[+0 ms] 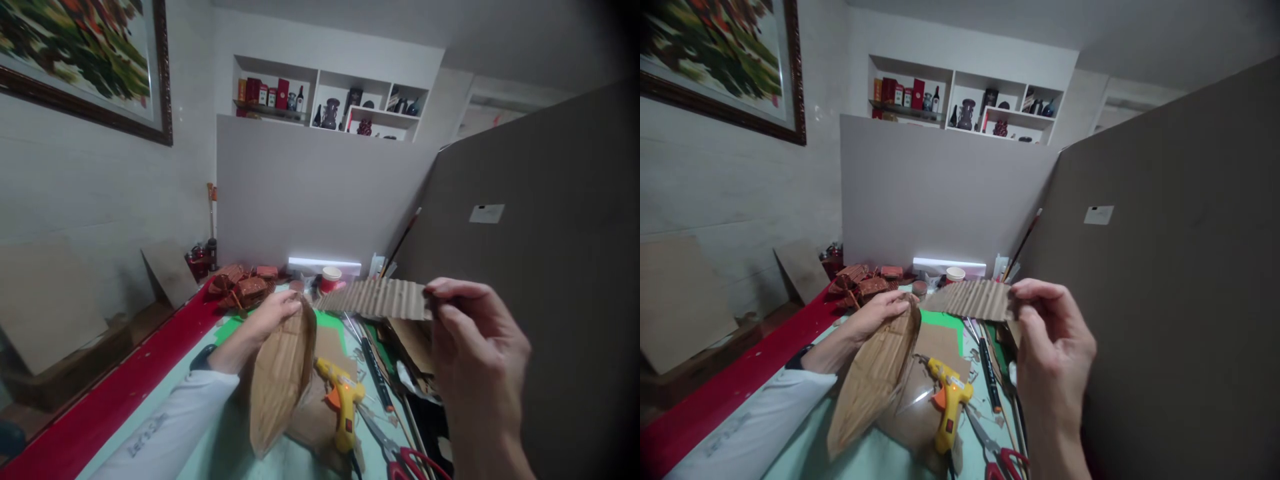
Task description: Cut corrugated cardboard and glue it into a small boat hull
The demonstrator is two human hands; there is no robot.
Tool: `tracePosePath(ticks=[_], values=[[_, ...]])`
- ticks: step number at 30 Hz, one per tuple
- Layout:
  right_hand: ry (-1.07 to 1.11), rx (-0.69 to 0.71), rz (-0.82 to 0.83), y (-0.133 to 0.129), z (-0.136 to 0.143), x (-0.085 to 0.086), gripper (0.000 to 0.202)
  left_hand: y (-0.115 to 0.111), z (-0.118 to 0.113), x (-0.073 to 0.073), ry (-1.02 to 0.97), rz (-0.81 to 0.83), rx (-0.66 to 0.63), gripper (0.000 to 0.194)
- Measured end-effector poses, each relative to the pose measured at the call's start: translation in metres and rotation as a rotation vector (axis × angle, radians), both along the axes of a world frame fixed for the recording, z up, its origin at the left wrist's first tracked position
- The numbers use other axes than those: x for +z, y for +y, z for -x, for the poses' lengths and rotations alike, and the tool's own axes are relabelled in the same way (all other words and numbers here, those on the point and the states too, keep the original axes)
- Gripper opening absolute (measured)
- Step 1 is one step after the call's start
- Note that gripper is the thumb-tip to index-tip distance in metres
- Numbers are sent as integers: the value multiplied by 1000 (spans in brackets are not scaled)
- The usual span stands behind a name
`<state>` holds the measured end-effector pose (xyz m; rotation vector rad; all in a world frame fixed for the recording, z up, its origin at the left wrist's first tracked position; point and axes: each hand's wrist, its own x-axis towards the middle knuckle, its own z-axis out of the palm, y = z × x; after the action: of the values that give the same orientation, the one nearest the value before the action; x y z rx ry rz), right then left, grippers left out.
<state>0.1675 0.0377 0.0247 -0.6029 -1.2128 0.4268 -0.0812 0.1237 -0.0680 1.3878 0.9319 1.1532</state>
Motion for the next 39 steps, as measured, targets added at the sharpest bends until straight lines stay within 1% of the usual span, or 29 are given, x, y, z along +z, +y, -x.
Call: tracePosePath(ticks=[1, 3, 5, 7, 9, 10, 11, 12, 13, 14, 15, 16, 17, 19, 21, 23, 26, 30, 34, 39], values=[[37, 37, 17, -6, -4, 4, 10, 0, 1, 0, 31, -13, 22, 35], [69, 156, 57, -19, -12, 10, 16, 0, 3, 0, 94, -40, 67, 35], [14, 334, 66, -28, -22, 12, 20, -1, 5, 3, 156, -65, 113, 36], [-88, 580, 42, -33, -28, 10, 22, -3, 5, 6, 207, -85, 144, 36], [-251, 820, 60, -32, -26, 6, 26, -7, 3, 11, 243, -107, 147, 36], [-336, 886, 100, -30, -21, 3, 28, -10, 1, 14, 258, -119, 136, 36], [-423, 904, 154, -27, -13, 1, 28, -14, -2, 17, 269, -132, 115, 34], [-478, 874, 212, -23, -4, -2, 32, -19, -5, 21, 277, -145, 88, 32], [-511, 794, 245, -19, 6, -5, 30, -23, -9, 24, 280, -156, 55, 29], [-535, 690, 238, -14, 17, -8, 30, -28, -12, 27, 276, -163, 19, 27], [-536, 605, 230, -9, 27, -12, 36, -33, -16, 30, 266, -167, -17, 27], [-521, 573, 225, -4, 36, -16, 44, -37, -19, 33, 250, -167, -49, 28], [-533, 509, 207, 1, 42, -20, 45, -41, -22, 36, 229, -164, -74, 29], [-579, 378, 166, 8, 50, -27, 48, -48, -26, 41, 181, -154, -109, 33], [-618, 269, 123, 10, 50, -31, 49, -54, -28, 45, 134, -140, -135, 37], [-618, 226, 95, 11, 48, -31, 49, -61, -29, 49, 99, -132, -142, 39], [-628, 181, 74, 10, 46, -29, 46, -68, -28, 51, 72, -124, -107, 38], [-677, 116, 25, 11, 50, -28, 45, -70, -27, 48, 13, -116, -98, 38], [-669, 75, 12, 11, 52, -30, 43, -66, -30, 45, -72, -139, -128, 39], [-677, 46, -36, 10, 51, -29, 39, -67, -33, 49, -106, -145, -219, 39]])
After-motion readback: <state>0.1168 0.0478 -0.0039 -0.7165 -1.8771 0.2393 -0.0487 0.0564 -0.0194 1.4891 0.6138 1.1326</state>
